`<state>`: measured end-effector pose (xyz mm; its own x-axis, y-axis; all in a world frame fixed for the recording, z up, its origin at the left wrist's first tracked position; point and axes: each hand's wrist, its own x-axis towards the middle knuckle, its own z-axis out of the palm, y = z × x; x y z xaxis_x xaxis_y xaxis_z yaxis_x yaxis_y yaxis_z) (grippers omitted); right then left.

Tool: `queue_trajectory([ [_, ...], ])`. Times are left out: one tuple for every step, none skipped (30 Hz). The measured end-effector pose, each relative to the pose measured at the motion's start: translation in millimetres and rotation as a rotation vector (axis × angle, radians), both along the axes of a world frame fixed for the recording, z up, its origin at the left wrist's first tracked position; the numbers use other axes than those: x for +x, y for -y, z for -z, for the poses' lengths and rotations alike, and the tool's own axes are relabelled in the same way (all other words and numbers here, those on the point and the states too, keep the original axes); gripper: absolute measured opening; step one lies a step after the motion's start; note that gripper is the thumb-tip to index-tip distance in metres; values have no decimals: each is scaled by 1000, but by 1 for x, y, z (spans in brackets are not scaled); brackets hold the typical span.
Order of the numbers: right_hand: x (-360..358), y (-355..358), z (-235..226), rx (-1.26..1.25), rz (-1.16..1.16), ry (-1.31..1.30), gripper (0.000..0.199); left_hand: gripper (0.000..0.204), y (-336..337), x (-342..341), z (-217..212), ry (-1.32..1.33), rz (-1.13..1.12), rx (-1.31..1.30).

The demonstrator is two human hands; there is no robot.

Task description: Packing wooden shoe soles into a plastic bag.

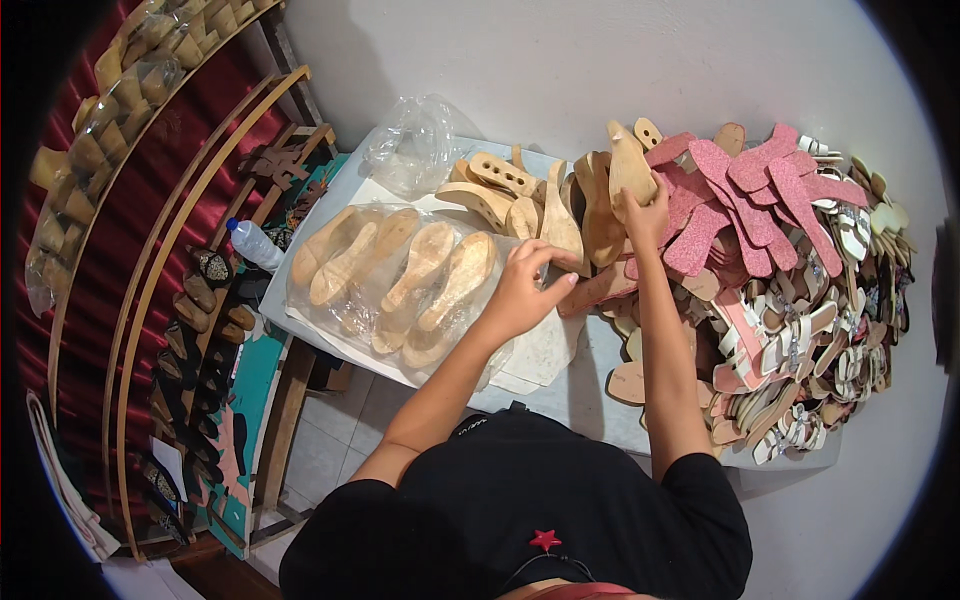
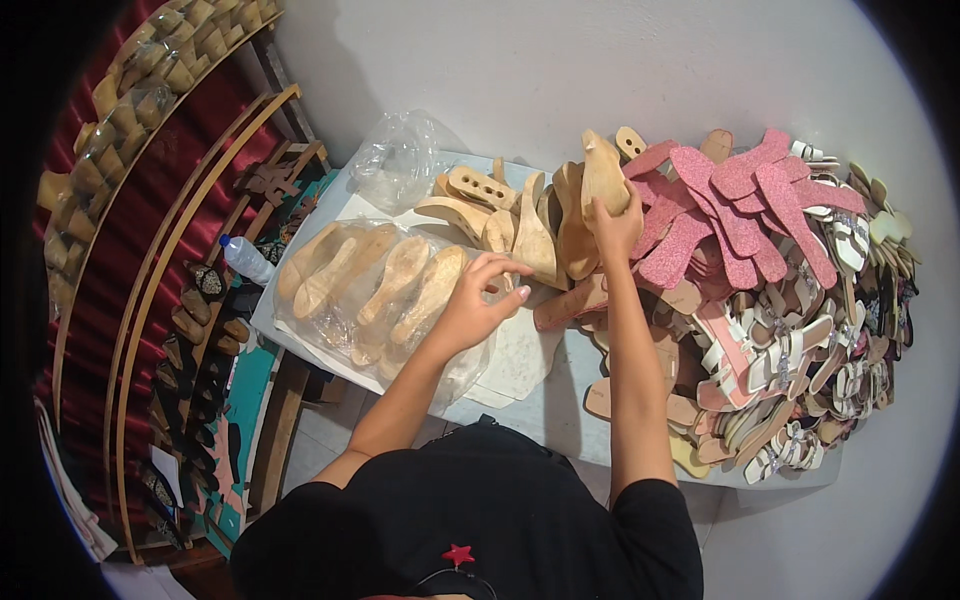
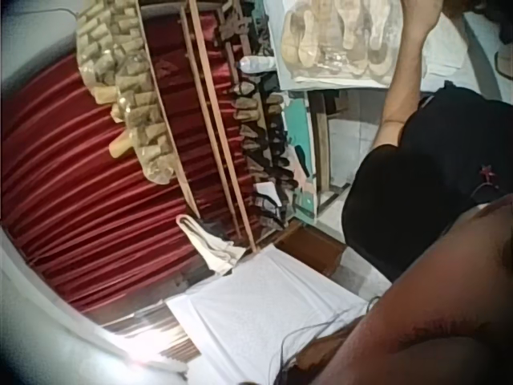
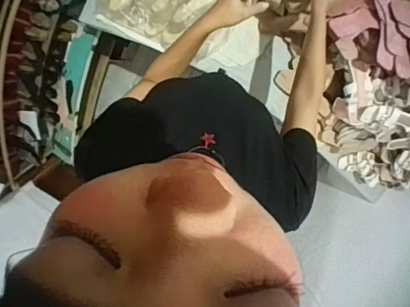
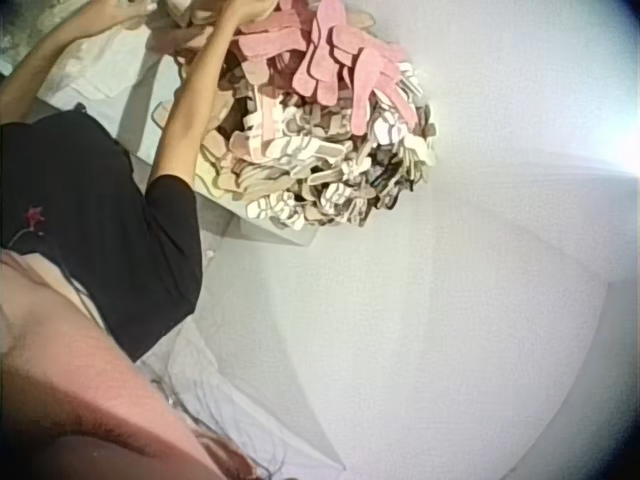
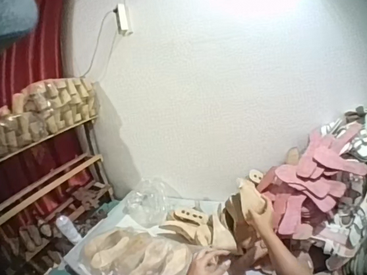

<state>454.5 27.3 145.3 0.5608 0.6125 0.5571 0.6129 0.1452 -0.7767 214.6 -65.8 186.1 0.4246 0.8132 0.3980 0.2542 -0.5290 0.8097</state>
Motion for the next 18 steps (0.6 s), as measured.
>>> queue_trajectory([
  [-2,9,0,118,-73,-151,51,26,-5,1,-1,65,14,-101],
  [-5,19,-3,116,-72,-152,51,27,-9,2,-3,128,28,-203],
  [-10,31,-6,129,-230,-348,49,37,-15,2,3,167,8,-234],
  [-15,40,-5,139,-388,-546,47,37,-21,3,11,166,1,-236],
  [-17,50,-1,105,-490,-717,44,45,-28,8,18,336,-13,-353],
  [-27,60,-2,173,-641,-821,42,52,-32,13,16,504,-27,-471],
  [-37,69,-3,242,-795,-922,41,60,-31,14,15,567,-27,-602],
  [-38,78,1,166,-948,-973,41,60,-30,16,8,563,-17,-604],
  [-50,89,-3,88,-979,-1019,46,56,-31,14,5,660,117,-700],
  [-61,96,-4,16,-1057,-1184,50,53,-33,13,4,757,252,-794],
  [-71,100,0,-8,-1084,-1152,48,46,-31,13,4,803,275,-836],
  [-76,101,4,-33,-1113,-1120,47,46,-29,15,5,800,275,-837],
  [-75,97,7,-32,-1113,-1122,47,46,-29,18,6,931,241,-763],
  [-75,92,12,-161,-1105,-986,47,45,-27,19,9,1060,204,-686],
  [-74,85,16,-285,-1093,-845,46,46,-28,17,15,1090,120,-625],
  [-70,73,23,-284,-1096,-846,46,46,-30,15,19,1088,118,-623],
  [-62,57,30,-271,-966,-563,44,46,-32,14,22,1144,-6,-594],
  [-60,47,30,-256,-835,-285,42,46,-33,10,23,1198,-140,-560],
])
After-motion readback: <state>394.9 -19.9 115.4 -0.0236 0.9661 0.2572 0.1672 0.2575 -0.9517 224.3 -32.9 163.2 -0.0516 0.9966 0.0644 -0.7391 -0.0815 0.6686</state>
